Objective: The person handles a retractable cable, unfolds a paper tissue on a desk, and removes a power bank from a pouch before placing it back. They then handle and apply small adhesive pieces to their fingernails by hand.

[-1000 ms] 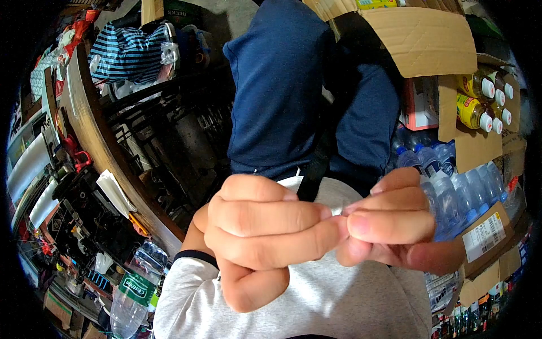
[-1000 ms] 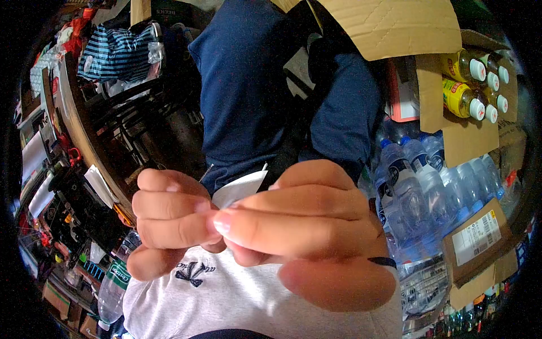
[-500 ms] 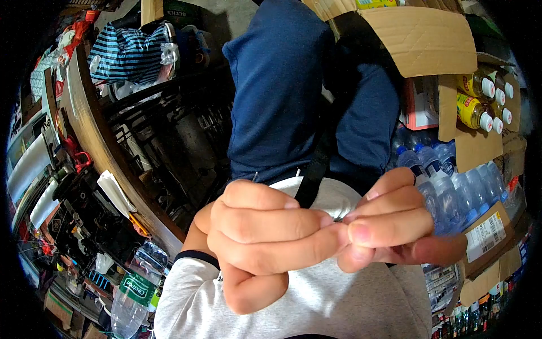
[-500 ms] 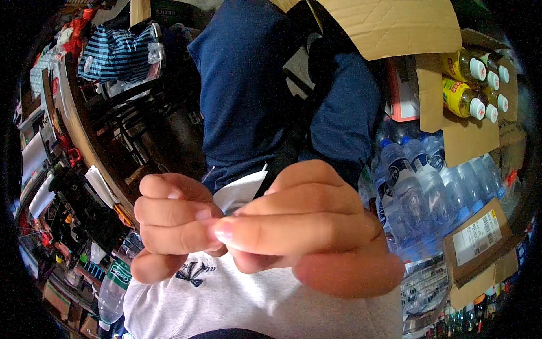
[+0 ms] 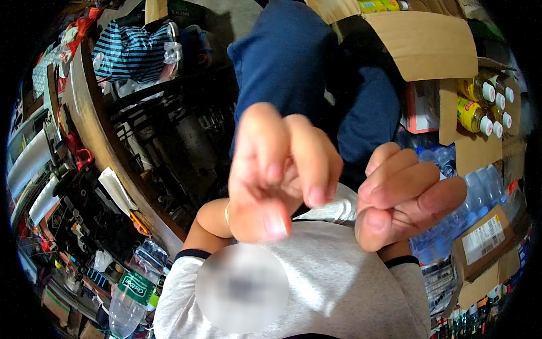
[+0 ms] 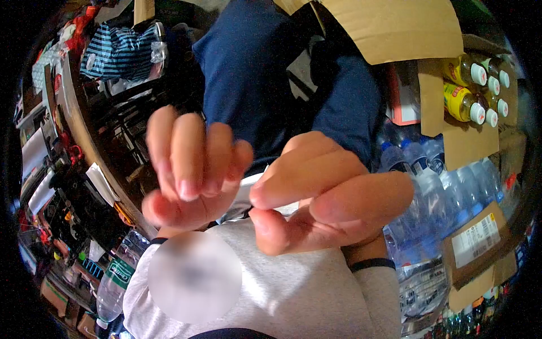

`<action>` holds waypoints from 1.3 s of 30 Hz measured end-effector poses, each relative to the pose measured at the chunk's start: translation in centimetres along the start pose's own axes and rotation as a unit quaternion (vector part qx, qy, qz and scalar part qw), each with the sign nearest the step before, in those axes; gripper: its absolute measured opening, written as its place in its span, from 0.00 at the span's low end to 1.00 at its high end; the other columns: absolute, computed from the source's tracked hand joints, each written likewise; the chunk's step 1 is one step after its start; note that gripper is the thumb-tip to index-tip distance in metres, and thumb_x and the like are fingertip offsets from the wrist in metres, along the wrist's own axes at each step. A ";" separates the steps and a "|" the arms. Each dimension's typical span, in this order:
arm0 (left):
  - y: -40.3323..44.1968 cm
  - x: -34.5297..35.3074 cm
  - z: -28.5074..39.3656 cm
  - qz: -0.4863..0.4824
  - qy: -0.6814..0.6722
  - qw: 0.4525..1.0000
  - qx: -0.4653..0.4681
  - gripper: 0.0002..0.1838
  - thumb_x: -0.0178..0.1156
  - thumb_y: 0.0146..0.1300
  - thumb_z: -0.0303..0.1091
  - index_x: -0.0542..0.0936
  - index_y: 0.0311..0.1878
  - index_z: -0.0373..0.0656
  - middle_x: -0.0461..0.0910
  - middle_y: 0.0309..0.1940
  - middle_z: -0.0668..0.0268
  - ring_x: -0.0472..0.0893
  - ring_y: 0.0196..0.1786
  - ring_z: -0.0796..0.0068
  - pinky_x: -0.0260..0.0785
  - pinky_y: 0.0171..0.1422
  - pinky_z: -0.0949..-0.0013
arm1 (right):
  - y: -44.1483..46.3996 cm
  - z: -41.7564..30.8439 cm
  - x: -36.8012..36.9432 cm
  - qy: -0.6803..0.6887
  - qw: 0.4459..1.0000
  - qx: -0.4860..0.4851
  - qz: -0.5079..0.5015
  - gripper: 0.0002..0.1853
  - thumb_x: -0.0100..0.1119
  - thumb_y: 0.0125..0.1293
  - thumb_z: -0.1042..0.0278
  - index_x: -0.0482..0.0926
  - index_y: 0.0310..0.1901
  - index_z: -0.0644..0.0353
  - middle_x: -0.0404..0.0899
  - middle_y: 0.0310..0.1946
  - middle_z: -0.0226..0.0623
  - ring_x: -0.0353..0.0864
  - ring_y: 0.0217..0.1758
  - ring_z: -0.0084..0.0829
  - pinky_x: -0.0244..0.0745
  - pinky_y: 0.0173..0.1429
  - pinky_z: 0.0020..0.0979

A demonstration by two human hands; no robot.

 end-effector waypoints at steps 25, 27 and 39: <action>-0.9 0.7 -1.2 0.060 -0.157 0.983 -0.076 0.14 0.48 0.46 0.18 0.58 0.34 0.44 0.63 0.32 0.63 0.66 0.34 0.74 0.59 0.42 0.70 | 0.3 -0.2 0.3 -0.057 0.997 0.001 -0.059 0.23 0.68 0.47 0.70 0.61 0.37 0.56 0.62 0.28 0.34 0.65 0.30 0.26 0.65 0.34 0.27; -0.8 0.7 -1.0 0.047 -0.127 0.989 -0.057 0.13 0.48 0.46 0.17 0.59 0.33 0.43 0.63 0.31 0.63 0.66 0.33 0.75 0.60 0.41 0.72 | 0.4 -0.2 0.3 -0.059 0.995 0.001 -0.075 0.22 0.68 0.47 0.69 0.61 0.37 0.56 0.62 0.29 0.34 0.65 0.30 0.27 0.65 0.34 0.27; -0.7 0.5 -0.9 0.040 -0.108 0.992 -0.049 0.12 0.50 0.47 0.18 0.60 0.32 0.43 0.64 0.29 0.63 0.65 0.30 0.77 0.60 0.37 0.74 | 0.2 -0.3 0.0 -0.043 0.994 0.039 -0.091 0.25 0.70 0.39 0.78 0.65 0.36 0.50 0.71 0.34 0.33 0.73 0.32 0.30 0.70 0.34 0.31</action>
Point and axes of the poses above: each hand's wrist, its own y-axis towards the middle knuckle, its own x-axis out of the palm, z = x × y, the point moved 5 cm from there along y, towards the middle knuckle
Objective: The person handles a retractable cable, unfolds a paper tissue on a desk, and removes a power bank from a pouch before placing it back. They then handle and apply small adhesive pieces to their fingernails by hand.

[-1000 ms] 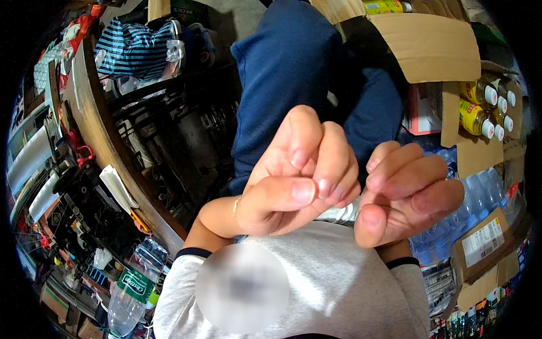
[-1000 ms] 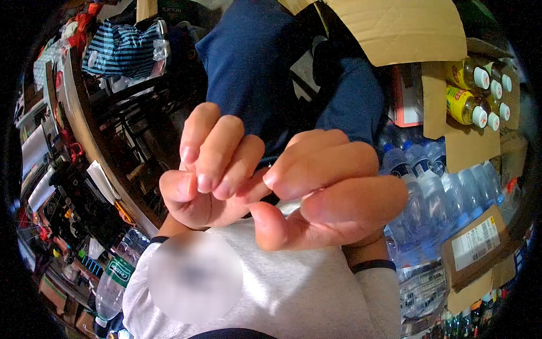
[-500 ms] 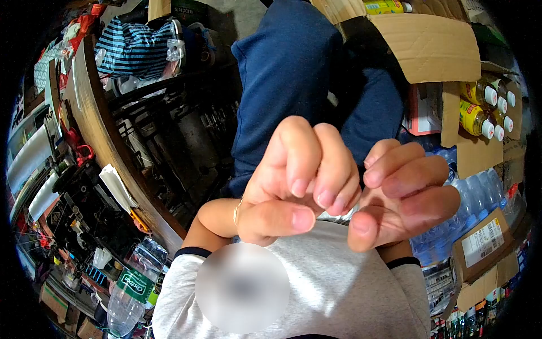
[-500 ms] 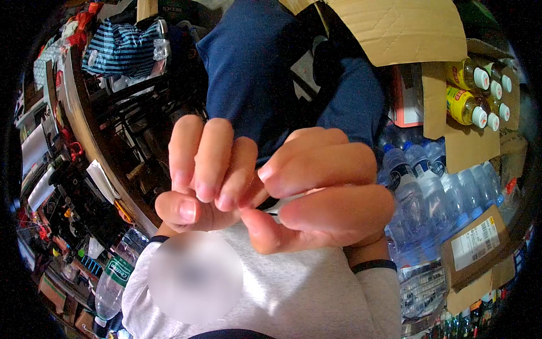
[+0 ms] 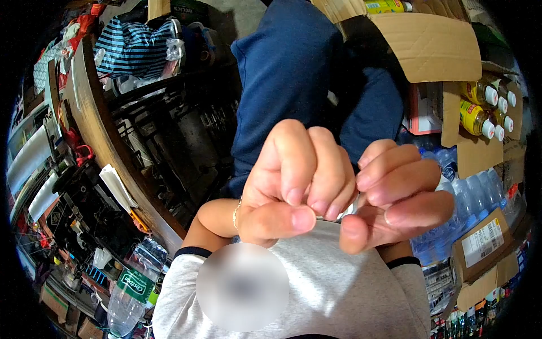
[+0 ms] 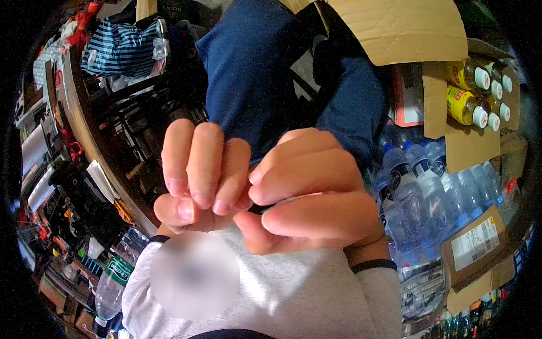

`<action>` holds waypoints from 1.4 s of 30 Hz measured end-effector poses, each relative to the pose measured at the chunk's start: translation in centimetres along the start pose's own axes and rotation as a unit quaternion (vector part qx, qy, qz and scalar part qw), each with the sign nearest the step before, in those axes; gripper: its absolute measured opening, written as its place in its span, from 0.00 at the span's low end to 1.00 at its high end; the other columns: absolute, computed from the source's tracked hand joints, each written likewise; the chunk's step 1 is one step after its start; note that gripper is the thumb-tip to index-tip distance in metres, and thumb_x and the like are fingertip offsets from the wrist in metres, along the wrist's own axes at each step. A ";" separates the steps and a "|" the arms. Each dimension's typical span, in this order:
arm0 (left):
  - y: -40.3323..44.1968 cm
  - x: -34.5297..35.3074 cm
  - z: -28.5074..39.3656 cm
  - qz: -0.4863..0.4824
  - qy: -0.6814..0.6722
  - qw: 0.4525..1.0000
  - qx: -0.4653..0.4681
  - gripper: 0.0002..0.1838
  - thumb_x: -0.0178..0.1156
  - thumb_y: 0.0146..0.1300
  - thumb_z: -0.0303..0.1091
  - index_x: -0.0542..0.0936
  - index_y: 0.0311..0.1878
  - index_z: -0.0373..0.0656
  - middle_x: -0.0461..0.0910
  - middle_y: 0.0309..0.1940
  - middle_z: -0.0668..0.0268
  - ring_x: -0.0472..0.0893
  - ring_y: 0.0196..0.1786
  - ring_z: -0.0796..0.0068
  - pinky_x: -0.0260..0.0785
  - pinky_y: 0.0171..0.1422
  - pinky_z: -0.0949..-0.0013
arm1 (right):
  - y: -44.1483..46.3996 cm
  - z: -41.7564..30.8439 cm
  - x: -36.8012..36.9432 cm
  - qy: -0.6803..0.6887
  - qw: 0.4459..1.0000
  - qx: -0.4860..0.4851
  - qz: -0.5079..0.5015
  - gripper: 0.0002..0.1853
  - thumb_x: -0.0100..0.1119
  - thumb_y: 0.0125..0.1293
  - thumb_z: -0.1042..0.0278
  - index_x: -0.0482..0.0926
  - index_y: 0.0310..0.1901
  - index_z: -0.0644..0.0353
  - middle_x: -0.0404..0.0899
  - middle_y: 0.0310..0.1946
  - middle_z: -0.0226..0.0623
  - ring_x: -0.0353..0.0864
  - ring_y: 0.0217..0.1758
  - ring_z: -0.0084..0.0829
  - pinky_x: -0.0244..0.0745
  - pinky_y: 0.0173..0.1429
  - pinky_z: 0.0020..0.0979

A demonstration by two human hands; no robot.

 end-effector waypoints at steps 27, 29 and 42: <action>-0.2 -0.1 -0.3 -0.011 -0.017 1.000 0.007 0.16 0.48 0.42 0.15 0.60 0.34 0.42 0.64 0.32 0.62 0.67 0.33 0.76 0.60 0.39 0.75 | -0.5 0.4 0.5 0.008 0.999 0.010 0.038 0.26 0.71 0.36 0.79 0.67 0.36 0.51 0.72 0.34 0.33 0.72 0.32 0.29 0.70 0.33 0.29; -0.3 -0.1 -0.2 -0.007 -0.011 1.000 0.004 0.17 0.48 0.41 0.14 0.60 0.34 0.42 0.64 0.32 0.62 0.67 0.33 0.76 0.61 0.39 0.75 | -0.5 0.4 0.5 0.001 1.000 0.011 0.027 0.26 0.71 0.36 0.79 0.67 0.37 0.52 0.72 0.34 0.33 0.72 0.31 0.29 0.70 0.33 0.29; 0.1 -0.2 0.1 -0.010 -0.075 0.997 0.007 0.22 0.47 0.34 0.09 0.60 0.34 0.44 0.63 0.33 0.64 0.67 0.35 0.74 0.62 0.40 0.74 | 0.1 0.9 0.1 0.021 1.000 -0.009 0.005 0.17 0.67 0.39 0.80 0.71 0.31 0.55 0.72 0.34 0.36 0.73 0.33 0.31 0.71 0.31 0.29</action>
Point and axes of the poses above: each hand's wrist, its own y-axis towards the middle knuckle, its own x-axis out of the palm, z = x × y, the point moved 5 cm from there along y, towards the middle knuckle
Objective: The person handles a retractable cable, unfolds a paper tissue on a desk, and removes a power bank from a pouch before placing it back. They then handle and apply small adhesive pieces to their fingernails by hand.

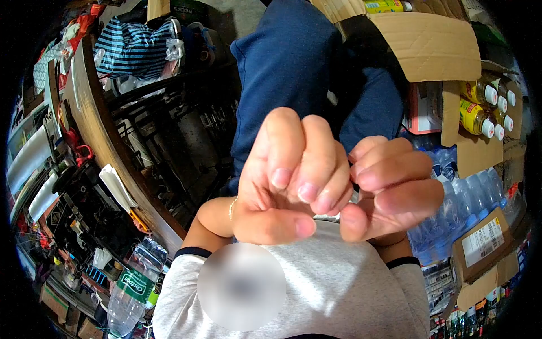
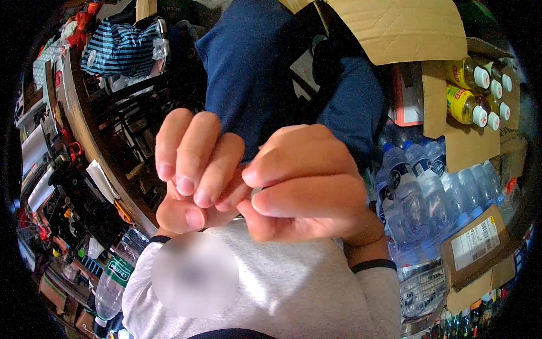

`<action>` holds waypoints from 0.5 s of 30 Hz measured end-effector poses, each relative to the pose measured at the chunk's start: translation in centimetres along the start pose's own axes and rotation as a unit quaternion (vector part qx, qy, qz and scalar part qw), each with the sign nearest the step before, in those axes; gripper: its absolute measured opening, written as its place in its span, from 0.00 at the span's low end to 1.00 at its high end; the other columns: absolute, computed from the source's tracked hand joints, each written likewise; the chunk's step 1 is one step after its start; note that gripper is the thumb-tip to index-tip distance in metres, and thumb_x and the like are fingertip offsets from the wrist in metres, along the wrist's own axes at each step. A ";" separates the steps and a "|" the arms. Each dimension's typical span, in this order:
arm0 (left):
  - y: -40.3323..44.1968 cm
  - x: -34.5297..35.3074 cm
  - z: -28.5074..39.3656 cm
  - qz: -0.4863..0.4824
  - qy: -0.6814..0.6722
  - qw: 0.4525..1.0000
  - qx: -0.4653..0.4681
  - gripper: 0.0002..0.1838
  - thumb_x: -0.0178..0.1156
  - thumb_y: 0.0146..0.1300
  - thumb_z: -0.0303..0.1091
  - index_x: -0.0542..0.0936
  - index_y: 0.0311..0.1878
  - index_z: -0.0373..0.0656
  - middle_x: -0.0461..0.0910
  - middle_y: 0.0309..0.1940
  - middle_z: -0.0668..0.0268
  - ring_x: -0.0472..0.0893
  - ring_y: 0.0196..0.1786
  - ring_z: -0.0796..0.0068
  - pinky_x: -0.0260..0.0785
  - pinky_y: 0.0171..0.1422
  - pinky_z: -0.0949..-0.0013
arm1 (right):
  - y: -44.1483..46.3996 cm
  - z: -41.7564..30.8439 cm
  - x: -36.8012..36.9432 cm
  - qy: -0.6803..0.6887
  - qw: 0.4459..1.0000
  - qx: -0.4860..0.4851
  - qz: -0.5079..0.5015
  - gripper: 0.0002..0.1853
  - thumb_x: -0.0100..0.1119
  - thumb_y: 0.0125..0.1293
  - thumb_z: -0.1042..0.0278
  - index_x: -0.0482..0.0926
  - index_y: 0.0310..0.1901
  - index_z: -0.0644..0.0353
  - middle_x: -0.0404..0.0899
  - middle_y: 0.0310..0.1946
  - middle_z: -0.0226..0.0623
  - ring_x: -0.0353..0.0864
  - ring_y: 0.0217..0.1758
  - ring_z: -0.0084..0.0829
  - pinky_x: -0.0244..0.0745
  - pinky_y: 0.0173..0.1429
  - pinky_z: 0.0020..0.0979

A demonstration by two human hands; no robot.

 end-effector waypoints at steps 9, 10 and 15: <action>0.2 0.0 0.1 -0.006 -0.009 1.000 0.015 0.23 0.46 0.34 0.08 0.60 0.34 0.44 0.63 0.33 0.64 0.67 0.35 0.74 0.64 0.39 0.75 | -0.7 1.5 0.3 0.151 0.980 0.130 0.008 0.16 0.65 0.42 0.80 0.69 0.34 0.60 0.69 0.35 0.39 0.70 0.35 0.26 0.65 0.40 0.22; 0.3 0.0 0.1 -0.008 -0.013 1.000 0.017 0.23 0.46 0.34 0.08 0.60 0.34 0.43 0.63 0.33 0.64 0.67 0.35 0.75 0.64 0.39 0.75 | -0.7 1.6 0.4 0.166 0.976 0.138 0.006 0.17 0.65 0.43 0.80 0.69 0.34 0.60 0.68 0.35 0.39 0.69 0.35 0.25 0.64 0.41 0.21; 0.2 0.0 0.5 0.004 0.074 0.997 0.023 0.23 0.49 0.36 0.07 0.59 0.34 0.43 0.62 0.33 0.64 0.67 0.36 0.75 0.64 0.39 0.75 | -0.9 2.0 0.9 0.292 0.930 0.224 -0.003 0.18 0.60 0.44 0.82 0.66 0.38 0.61 0.66 0.37 0.39 0.67 0.39 0.25 0.60 0.47 0.23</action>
Point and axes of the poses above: each hand's wrist, its own y-axis towards the middle knuckle, its own x-axis out of the palm, z = x × y, the point moved 5 cm from there along y, towards the middle knuckle
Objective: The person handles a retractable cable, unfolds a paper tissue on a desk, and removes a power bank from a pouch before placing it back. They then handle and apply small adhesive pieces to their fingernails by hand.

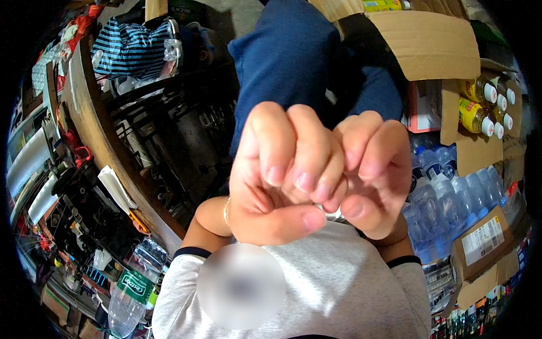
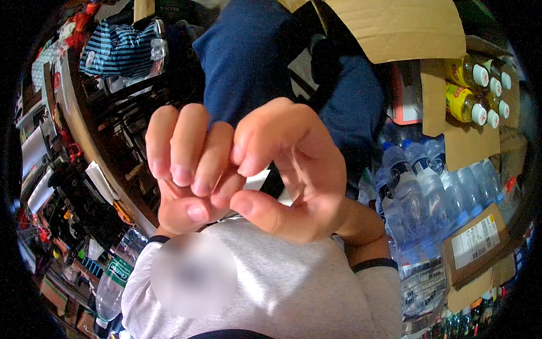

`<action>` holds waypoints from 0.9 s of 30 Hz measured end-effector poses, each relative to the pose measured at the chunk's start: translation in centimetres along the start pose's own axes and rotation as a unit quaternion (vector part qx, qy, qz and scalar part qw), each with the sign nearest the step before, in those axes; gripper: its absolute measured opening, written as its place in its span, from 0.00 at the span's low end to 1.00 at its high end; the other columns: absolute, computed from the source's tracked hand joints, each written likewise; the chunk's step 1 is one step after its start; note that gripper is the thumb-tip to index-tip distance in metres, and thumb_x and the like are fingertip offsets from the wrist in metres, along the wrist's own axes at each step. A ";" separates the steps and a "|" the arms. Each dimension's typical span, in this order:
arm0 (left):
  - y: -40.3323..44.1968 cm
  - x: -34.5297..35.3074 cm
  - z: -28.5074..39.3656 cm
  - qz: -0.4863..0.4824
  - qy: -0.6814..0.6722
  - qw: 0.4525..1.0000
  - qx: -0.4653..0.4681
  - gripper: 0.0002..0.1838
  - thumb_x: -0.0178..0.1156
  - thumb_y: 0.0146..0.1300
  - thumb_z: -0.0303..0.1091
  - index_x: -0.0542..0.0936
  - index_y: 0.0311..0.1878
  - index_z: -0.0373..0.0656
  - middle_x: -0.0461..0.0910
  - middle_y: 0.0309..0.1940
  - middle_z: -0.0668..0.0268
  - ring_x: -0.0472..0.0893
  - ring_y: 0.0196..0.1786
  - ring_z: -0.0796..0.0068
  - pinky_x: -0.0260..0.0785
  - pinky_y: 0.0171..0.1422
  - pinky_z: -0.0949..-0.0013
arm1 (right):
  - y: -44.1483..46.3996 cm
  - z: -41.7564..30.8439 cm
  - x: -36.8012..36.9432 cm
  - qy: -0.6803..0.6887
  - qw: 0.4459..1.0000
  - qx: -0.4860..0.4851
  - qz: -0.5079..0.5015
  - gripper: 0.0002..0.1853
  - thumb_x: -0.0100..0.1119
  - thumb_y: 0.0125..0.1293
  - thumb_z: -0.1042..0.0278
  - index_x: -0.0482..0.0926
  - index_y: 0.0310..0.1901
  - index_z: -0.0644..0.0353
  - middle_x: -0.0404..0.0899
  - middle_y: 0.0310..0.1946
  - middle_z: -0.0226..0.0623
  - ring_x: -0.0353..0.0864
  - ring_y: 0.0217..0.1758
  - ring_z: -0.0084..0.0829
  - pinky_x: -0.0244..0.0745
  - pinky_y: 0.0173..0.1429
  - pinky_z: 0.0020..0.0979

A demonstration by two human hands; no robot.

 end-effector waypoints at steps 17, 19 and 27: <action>-0.1 0.2 0.6 0.023 0.170 0.985 0.003 0.26 0.60 0.38 0.09 0.60 0.34 0.45 0.61 0.34 0.64 0.69 0.34 0.78 0.67 0.36 0.77 | 0.2 0.0 0.0 -0.027 0.999 -0.013 -0.044 0.19 0.60 0.44 0.84 0.61 0.33 0.58 0.61 0.38 0.38 0.67 0.36 0.26 0.71 0.32 0.20; -0.1 0.3 0.6 0.033 0.170 0.985 0.003 0.26 0.61 0.38 0.09 0.60 0.33 0.46 0.62 0.34 0.64 0.70 0.32 0.78 0.68 0.36 0.77 | 0.1 -0.1 0.0 -0.030 0.998 -0.022 -0.043 0.19 0.61 0.44 0.84 0.62 0.33 0.58 0.62 0.39 0.38 0.66 0.39 0.27 0.72 0.35 0.22; -0.2 0.4 0.6 0.044 0.149 0.988 0.008 0.26 0.61 0.37 0.09 0.60 0.33 0.45 0.62 0.34 0.63 0.71 0.31 0.77 0.68 0.36 0.78 | 0.0 -0.2 -0.1 -0.057 0.996 -0.046 -0.055 0.20 0.63 0.44 0.83 0.62 0.34 0.58 0.61 0.40 0.40 0.62 0.44 0.28 0.71 0.44 0.26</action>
Point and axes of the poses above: each hand's wrist, its own y-axis towards the middle knuckle, its own x-axis out of the palm, z = x × y, the point moved 5 cm from there along y, towards the middle knuckle
